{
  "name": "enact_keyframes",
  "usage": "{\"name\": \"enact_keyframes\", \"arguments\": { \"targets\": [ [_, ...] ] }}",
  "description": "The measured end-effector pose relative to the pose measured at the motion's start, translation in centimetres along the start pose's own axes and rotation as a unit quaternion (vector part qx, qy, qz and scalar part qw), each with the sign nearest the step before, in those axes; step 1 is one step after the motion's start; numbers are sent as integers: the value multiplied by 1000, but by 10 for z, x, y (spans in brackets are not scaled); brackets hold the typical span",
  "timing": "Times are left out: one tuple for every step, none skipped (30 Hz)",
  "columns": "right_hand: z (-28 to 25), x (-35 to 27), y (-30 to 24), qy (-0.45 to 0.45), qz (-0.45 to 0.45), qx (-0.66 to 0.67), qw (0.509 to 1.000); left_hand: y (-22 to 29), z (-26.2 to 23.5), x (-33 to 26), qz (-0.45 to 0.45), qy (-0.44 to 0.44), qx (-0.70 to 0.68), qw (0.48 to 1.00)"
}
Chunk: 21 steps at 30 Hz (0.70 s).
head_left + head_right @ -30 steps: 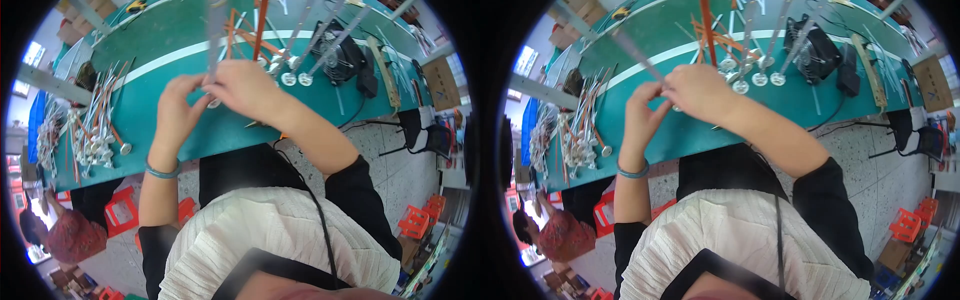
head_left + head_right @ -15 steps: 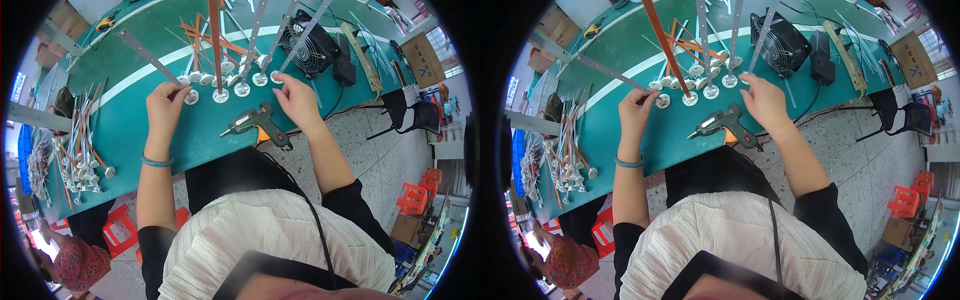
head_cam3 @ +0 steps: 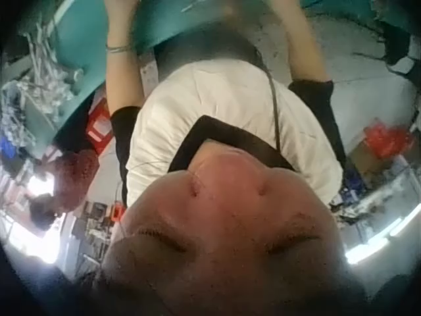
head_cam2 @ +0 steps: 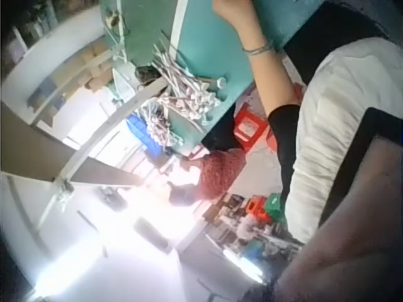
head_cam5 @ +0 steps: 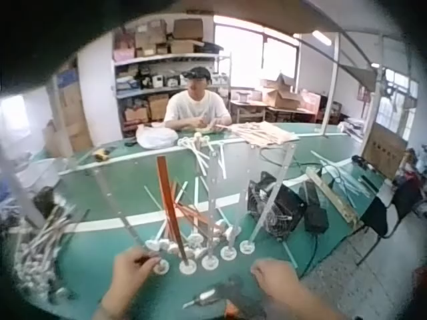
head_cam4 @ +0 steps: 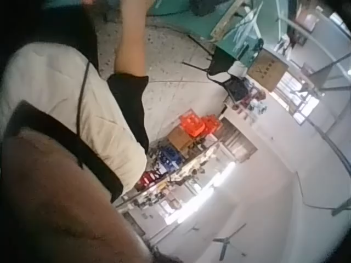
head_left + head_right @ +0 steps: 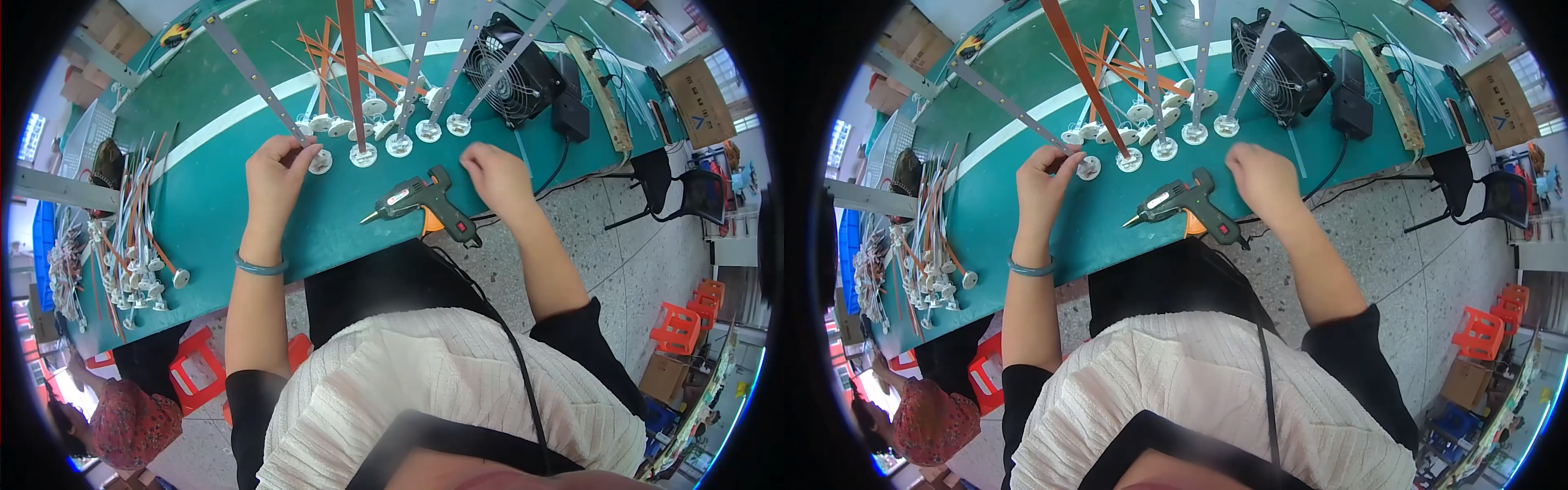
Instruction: Assembling lighting components or LED strips using a hot glue gun on a workbench.
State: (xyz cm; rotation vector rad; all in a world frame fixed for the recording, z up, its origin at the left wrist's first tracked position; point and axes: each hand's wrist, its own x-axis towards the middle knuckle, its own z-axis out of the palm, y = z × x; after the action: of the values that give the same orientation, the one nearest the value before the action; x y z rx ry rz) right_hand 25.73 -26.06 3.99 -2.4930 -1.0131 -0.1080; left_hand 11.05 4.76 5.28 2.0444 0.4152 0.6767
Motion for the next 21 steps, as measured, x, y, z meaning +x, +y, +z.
{"name": "enact_keyframes", "arguments": {
  "targets": [
    [-7, -11, 6, -6, 5, 20, 1000, 1, 0, -2, -5, 2, 6, 1000],
    [-17, -23, 13, -11, 10, 38, 999, 2, -1, -3, -10, 4, 11, 1000],
    [-31, -36, 21, -31, 25, 58, 997, 2, -1, -1, -9, 3, 9, 1000],
    [-42, -49, 32, -53, 37, 82, 995, 2, -2, -1, -1, -6, 15, 1000],
    [-50, -66, 48, -86, 72, 107, 988, 0, -3, -3, 7, -19, 20, 1000],
    [-59, -82, 67, -119, 105, 133, 978, -1, -5, -4, 5, -19, 20, 1000],
    [-67, -99, 85, -141, 144, 142, 969, 0, -11, -6, 12, -18, 37, 999],
    [-77, -119, 107, -161, 186, 147, 958, 1, -15, -7, 21, -18, 49, 998],
    [-86, -140, 138, -208, 252, 74, 942, 3, -19, -9, 23, -19, 48, 998],
    [-95, -165, 174, -251, 317, -2, 915, 4, -21, -11, 18, -1, 37, 999],
    [-96, -204, 222, -248, 353, -182, 884, 7, -26, -14, 16, 17, 26, 999],
    [-95, -238, 255, -238, 379, -356, 820, 3, -28, -16, 23, 11, 19, 999],
    [-100, -248, 259, -214, 429, -364, 799, -2, -37, -23, 8, 36, 8, 999],
    [-108, -252, 259, -188, 479, -372, 772, -6, -43, -28, -5, 60, -8, 998],
    [-109, -251, 261, -181, 482, -373, 772, -7, -50, -33, 0, 60, -13, 998],
    [-108, -246, 255, -146, 484, -363, 783, -6, -57, -38, -13, 76, -2, 997],
    [-104, -239, 241, -115, 482, -351, 794, -5, -67, -46, -30, 93, 13, 995],
    [-104, -216, 217, -67, 435, -251, 862, -9, -76, -53, -28, 93, 13, 995],
    [-105, -184, 185, -16, 382, -146, 912, -13, -82, -59, -37, 115, 2, 993],
    [-96, -156, 151, 108, 228, -48, 967, -16, -88, -65, -47, 136, -6, 990],
    [-89, -119, 111, 173, 151, 35, 973, -19, -91, -72, -45, 133, -4, 990]
  ]
}}
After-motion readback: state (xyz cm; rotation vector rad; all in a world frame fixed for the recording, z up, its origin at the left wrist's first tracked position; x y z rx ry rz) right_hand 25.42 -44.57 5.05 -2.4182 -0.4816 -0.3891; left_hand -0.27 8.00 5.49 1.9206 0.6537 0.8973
